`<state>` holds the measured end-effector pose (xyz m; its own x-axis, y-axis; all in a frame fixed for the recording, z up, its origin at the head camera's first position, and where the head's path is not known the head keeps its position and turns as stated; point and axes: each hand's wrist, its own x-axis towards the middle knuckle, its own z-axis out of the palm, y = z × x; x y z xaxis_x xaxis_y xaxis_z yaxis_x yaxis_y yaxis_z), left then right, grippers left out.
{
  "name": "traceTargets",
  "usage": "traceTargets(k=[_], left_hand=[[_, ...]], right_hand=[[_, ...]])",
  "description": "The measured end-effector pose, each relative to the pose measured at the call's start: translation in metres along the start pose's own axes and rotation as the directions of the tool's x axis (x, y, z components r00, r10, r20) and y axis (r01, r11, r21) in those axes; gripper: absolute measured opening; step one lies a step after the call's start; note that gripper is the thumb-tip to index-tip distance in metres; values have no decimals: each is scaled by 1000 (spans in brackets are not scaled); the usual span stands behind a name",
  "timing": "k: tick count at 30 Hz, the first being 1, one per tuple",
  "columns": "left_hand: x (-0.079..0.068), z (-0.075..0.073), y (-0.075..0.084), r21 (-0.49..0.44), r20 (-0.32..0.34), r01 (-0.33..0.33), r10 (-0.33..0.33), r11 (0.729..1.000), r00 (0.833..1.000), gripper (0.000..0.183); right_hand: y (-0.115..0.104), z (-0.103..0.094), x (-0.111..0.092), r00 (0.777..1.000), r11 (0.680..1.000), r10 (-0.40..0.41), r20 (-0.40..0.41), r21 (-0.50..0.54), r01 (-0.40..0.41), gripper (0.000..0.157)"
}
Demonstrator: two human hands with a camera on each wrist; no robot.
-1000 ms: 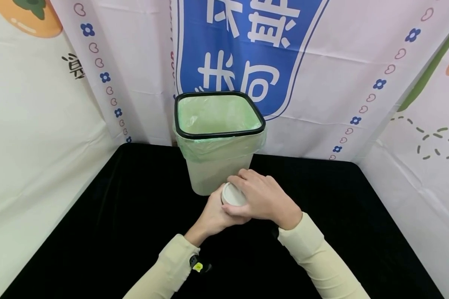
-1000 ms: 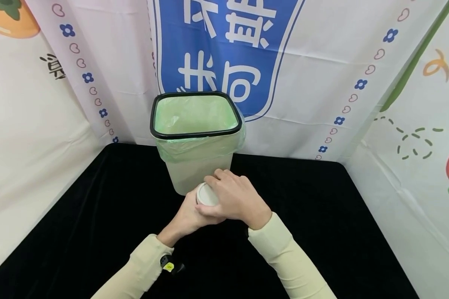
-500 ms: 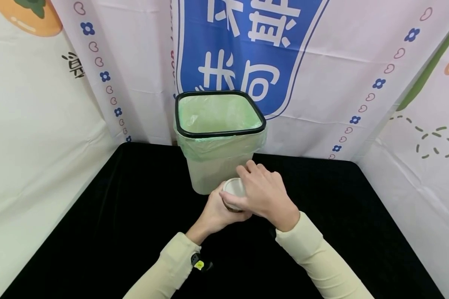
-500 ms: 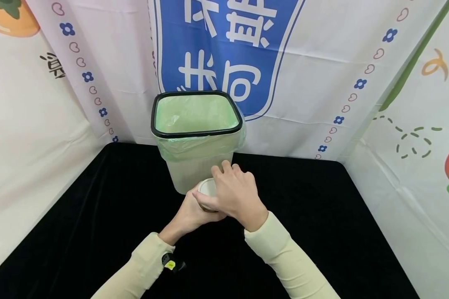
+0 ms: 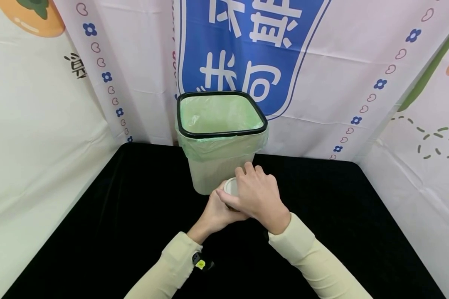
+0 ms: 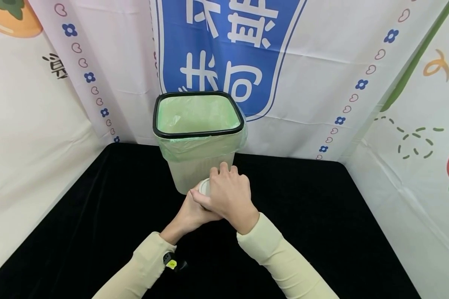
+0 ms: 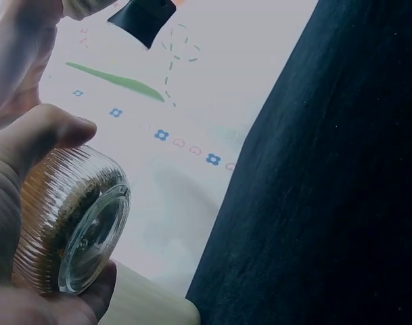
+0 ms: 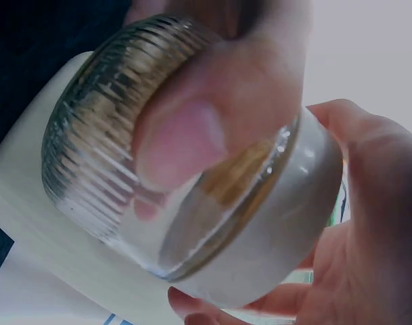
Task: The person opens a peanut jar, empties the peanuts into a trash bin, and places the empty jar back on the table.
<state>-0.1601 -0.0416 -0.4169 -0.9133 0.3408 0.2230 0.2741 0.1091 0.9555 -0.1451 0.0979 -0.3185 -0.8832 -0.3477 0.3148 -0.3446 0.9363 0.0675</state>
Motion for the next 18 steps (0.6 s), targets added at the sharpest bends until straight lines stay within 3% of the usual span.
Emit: traceTargets(k=[5, 18], left_hand=[[-1, -1, 0, -15, 17, -16, 17, 1000, 1000, 86], [-1, -3, 0, 4, 3, -22, 22, 1000, 1000, 83]], right_hand=[[-2, 1, 1, 1000, 1000, -8, 10, -3, 8, 63], [3, 3, 0, 985, 991, -131, -112, -14, 130, 53]])
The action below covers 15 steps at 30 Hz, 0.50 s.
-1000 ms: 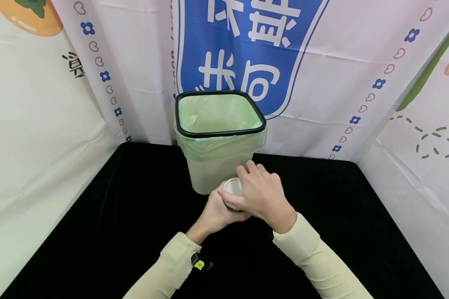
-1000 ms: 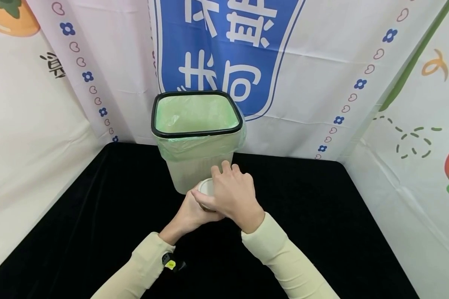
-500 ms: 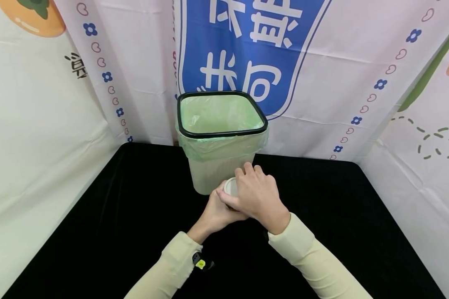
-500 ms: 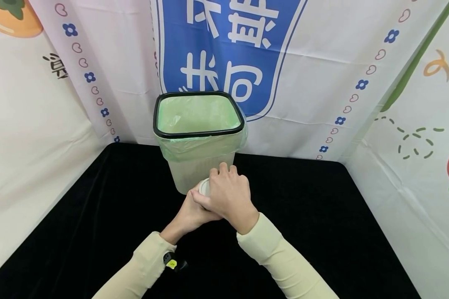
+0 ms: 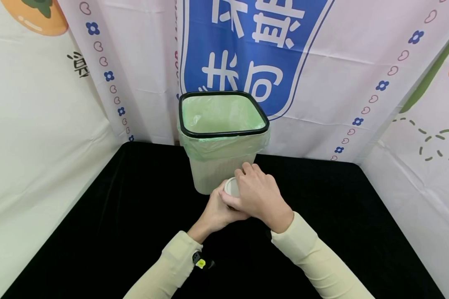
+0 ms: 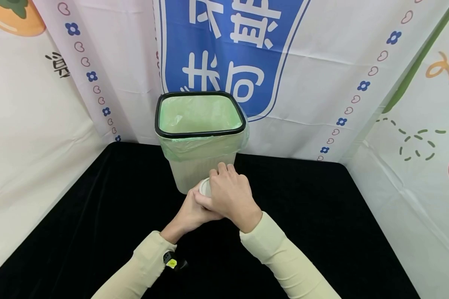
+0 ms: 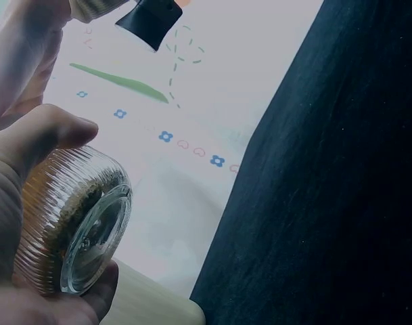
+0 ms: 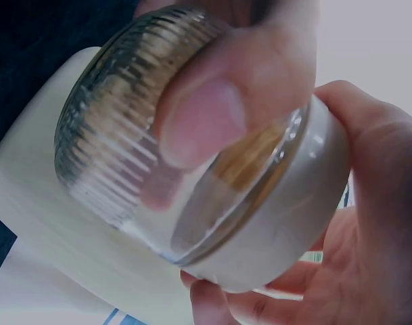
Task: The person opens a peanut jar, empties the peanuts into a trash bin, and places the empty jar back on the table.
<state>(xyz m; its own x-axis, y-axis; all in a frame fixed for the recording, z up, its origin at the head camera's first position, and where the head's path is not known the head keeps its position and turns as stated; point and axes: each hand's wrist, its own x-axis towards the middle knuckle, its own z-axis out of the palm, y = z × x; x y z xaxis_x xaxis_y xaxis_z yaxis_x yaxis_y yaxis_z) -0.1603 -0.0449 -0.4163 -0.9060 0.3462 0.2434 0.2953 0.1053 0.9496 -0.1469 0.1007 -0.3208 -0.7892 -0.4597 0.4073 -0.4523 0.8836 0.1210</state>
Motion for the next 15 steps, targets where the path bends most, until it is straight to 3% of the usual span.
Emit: traceTargets(k=[15], left_hand=[[0, 0, 0, 62, 11, -50, 50, 997, 999, 84]], right_hand=[[11, -3, -2, 994, 991, -109, 5, 85, 108, 49]])
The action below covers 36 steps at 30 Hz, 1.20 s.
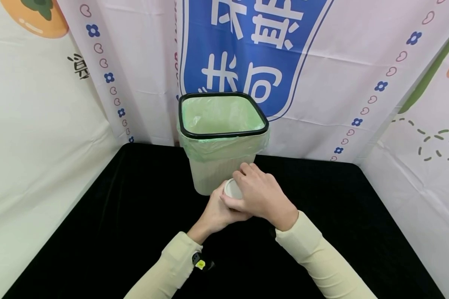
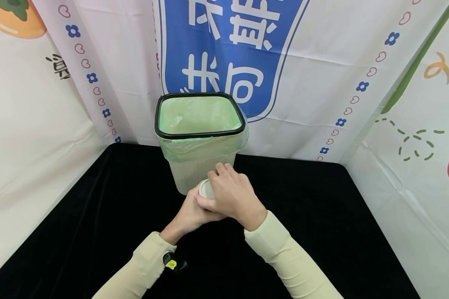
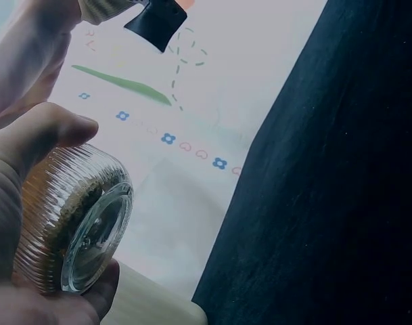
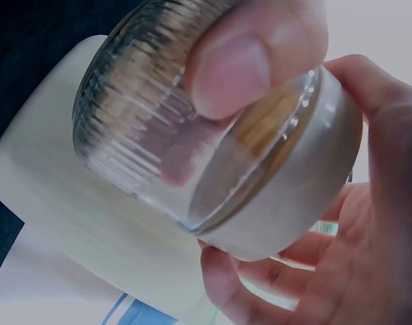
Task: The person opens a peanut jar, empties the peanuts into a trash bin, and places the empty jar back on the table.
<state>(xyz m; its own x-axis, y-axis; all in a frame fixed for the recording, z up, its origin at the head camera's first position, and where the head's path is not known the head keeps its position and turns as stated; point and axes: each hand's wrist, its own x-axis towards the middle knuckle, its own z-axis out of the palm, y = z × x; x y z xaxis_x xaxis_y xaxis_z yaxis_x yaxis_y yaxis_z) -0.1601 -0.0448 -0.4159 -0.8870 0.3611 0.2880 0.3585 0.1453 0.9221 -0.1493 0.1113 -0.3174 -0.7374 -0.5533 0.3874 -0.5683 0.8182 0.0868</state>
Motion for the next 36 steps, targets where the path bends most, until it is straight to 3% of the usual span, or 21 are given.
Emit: traceTargets(k=[9, 21, 26, 36], left_hand=[[0, -2, 1, -35, 17, 7, -6, 999, 1000, 86], [-1, -3, 2, -74, 36, 15, -13, 997, 999, 88], [-2, -3, 2, -74, 26, 5, -3, 997, 1000, 89], [-3, -1, 4, -42, 25, 10, -9, 999, 1000, 95]], right_hand=[[4, -5, 1, 998, 995, -16, 62, 96, 10, 54], [6, -6, 0, 996, 984, -55, 70, 174, 42, 52], [7, -6, 0, 993, 979, -90, 69, 189, 76, 51], [6, -10, -2, 990, 977, -88, 112, 203, 64, 51]])
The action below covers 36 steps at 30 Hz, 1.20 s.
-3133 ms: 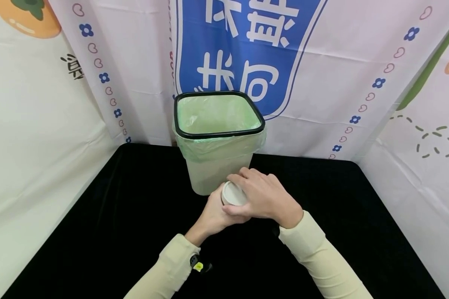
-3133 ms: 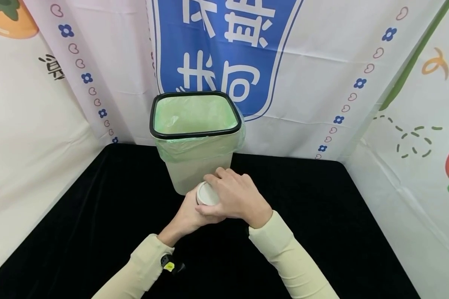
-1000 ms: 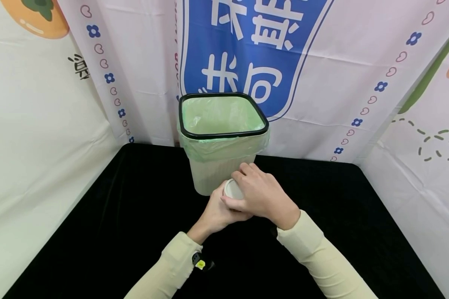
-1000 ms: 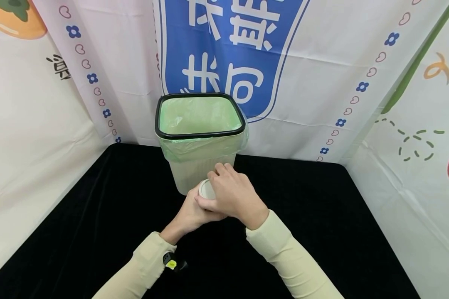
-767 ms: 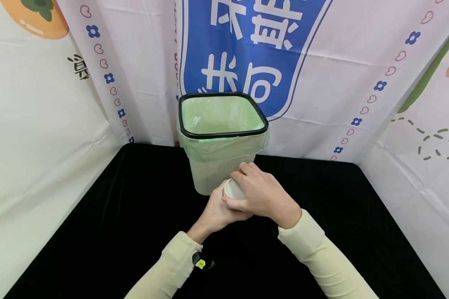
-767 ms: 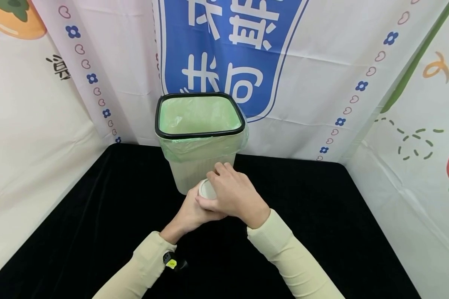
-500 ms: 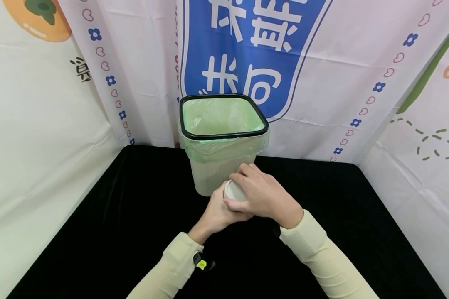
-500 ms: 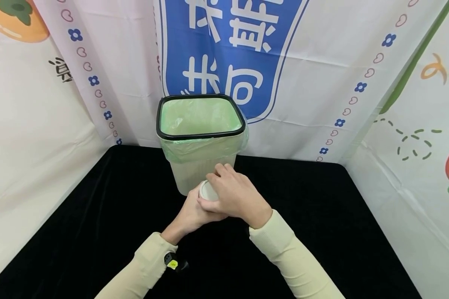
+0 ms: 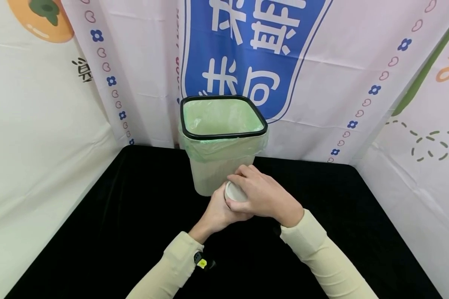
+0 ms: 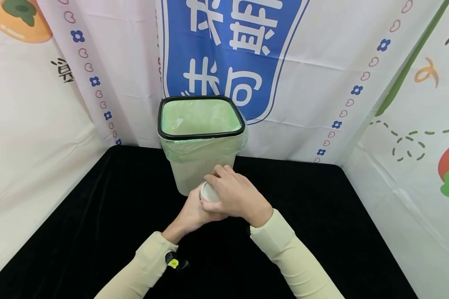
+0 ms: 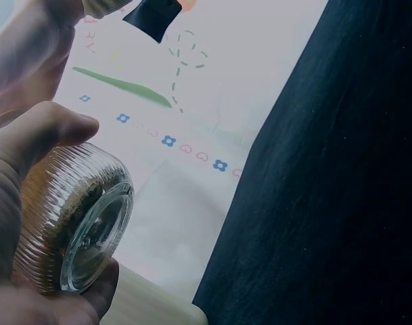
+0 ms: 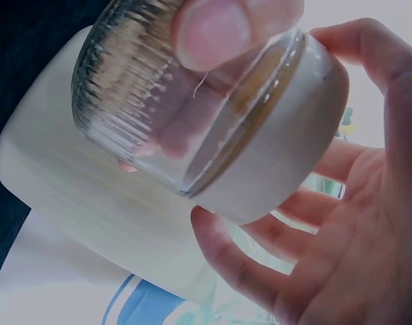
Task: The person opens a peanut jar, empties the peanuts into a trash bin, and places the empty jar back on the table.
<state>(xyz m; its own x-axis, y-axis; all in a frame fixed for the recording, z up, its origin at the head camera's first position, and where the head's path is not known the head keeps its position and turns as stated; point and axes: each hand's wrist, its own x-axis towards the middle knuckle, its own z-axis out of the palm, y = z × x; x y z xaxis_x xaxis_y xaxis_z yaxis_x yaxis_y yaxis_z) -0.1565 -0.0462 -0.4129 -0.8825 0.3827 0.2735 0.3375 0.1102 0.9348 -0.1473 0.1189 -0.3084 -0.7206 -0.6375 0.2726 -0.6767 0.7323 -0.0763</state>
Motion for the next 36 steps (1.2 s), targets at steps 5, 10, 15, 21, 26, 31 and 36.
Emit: traceTargets(k=[5, 10, 15, 21, 26, 31, 36], left_hand=[[0, 0, 1, 47, -18, 24, -23, 999, 1000, 95], [0, 0, 2, 66, -47, 32, -29, 997, 998, 86], [0, 0, 2, 60, -58, -12, 15, 998, 998, 83], [-1, 0, 3, 27, -50, -11, 12, 1000, 999, 83], [-1, 0, 2, 3, -50, -12, 12, 1000, 999, 86], [-2, 0, 2, 9, -51, -1, 2, 1000, 999, 87], [-2, -2, 3, 1, -44, -14, 14, 1000, 999, 84]], right_hand=[[-2, -1, 0, 999, 999, 19, -50, -48, -21, 58], [-11, -4, -2, 985, 980, 88, -146, -166, -112, 57], [-24, -7, 0, 958, 943, 228, -173, -207, -262, 56], [-33, -5, 4, 937, 913, 326, -130, -216, -347, 66], [-36, -1, 6, 932, 906, 340, -126, -222, -361, 63], [-37, 3, 6, 941, 914, 305, -149, -232, -333, 53], [-34, 2, 5, 955, 937, 256, -148, -207, -283, 48]])
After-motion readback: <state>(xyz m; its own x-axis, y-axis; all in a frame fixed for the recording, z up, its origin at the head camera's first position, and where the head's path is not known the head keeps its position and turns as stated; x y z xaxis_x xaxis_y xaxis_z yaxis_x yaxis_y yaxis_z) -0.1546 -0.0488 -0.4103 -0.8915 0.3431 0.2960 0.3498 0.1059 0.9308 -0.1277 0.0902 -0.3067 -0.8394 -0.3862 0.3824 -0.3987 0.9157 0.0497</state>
